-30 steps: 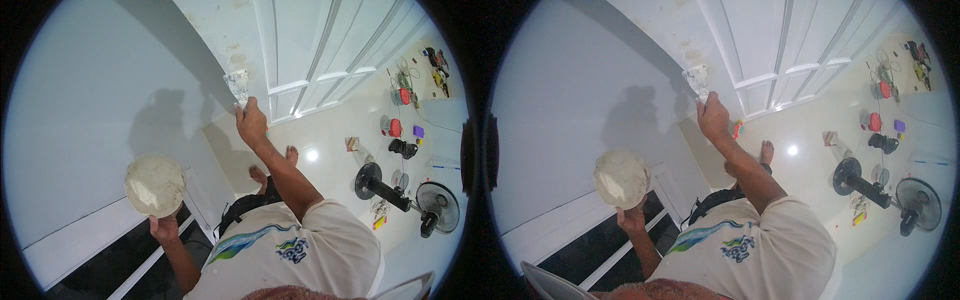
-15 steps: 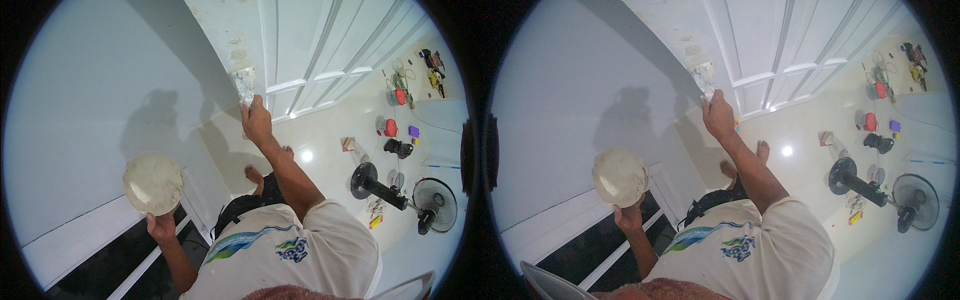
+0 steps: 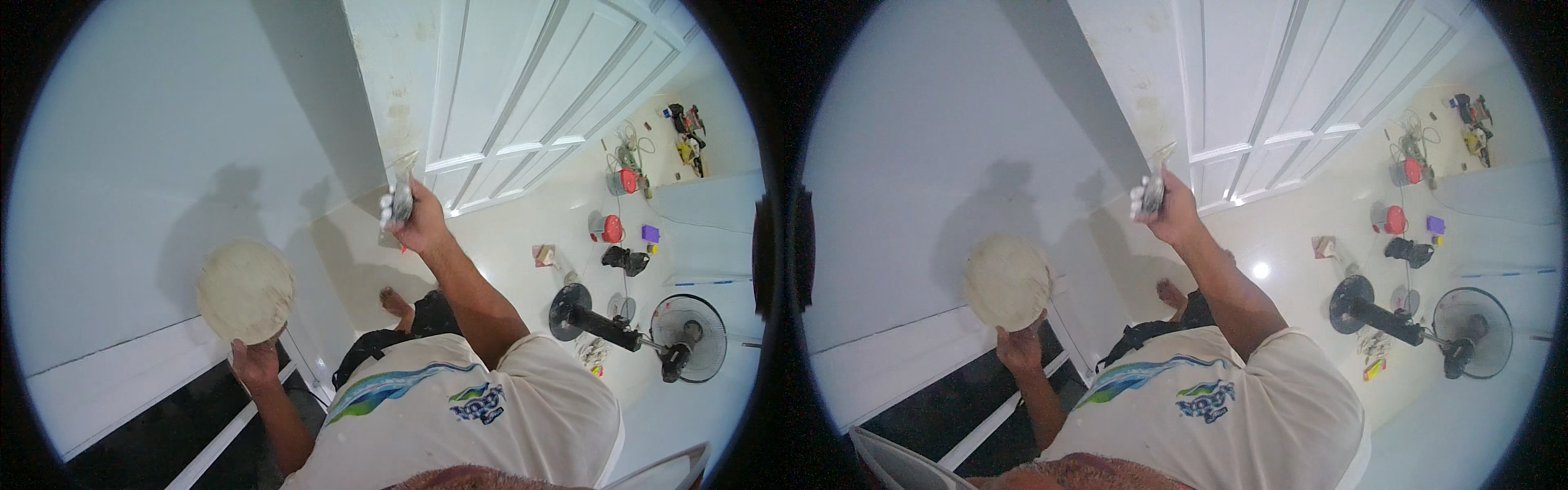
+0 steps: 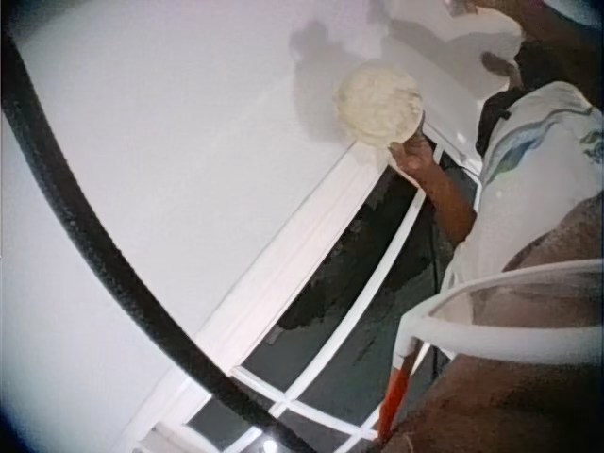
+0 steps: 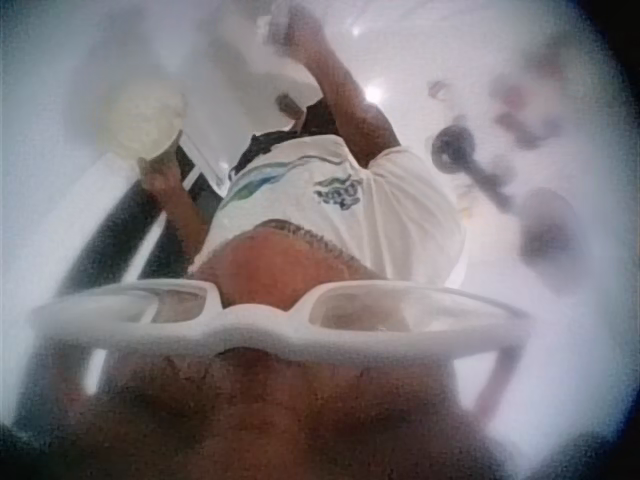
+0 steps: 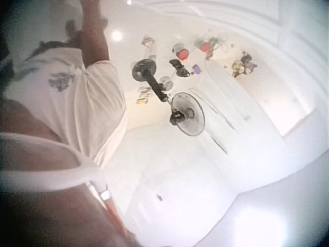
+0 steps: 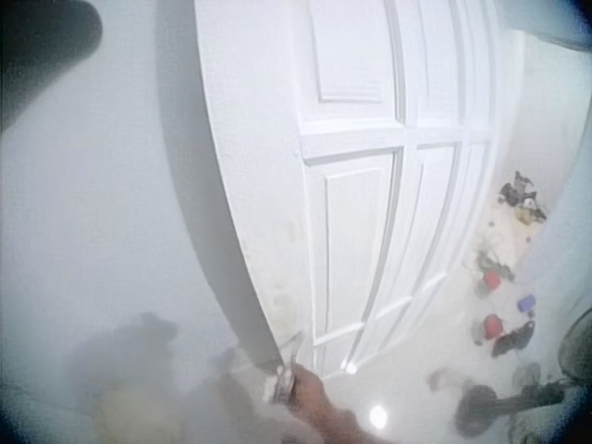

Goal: The person scoops white plaster from a bucket using a trowel and applies it to a white wall and ceiling trim. They repeatedly load the trowel and smooth the plaster onto the surfaces.

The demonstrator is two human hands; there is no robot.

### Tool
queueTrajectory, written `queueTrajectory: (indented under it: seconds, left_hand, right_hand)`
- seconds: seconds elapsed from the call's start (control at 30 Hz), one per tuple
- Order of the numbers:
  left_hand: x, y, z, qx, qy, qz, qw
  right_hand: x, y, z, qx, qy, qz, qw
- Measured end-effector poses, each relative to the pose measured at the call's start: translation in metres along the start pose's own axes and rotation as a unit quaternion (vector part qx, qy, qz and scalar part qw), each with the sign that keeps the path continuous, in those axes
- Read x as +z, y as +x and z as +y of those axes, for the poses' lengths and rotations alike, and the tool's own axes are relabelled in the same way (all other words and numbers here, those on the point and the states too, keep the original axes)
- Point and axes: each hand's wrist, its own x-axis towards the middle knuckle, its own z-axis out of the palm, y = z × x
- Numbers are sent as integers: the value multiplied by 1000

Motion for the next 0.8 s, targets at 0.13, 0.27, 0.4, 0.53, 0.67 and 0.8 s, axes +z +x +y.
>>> queueTrajectory:
  seconds: [0.13,0.27,0.4,0.53,0.67,0.8]
  left_hand:
    - [8,9,-5,13,-25,-13,1000]
    - [9,12,-3,37,-34,-20,999]
    - [22,15,-4,38,-54,-13,998]
    - [19,16,-6,29,-39,-41,998]
    - [19,19,-15,49,-33,-32,998]
    - [22,24,-18,36,-53,-38,997]
  right_hand:
    - [53,-10,-31,42,60,-69,995]
    - [126,-38,-30,-26,21,-63,997]
    - [180,-59,-49,-20,27,-178,983]
    - [205,-80,-58,-17,-36,-272,962]
    - [190,-111,-76,-90,-220,-271,933]
    - [144,-138,-70,-120,-435,-44,891]
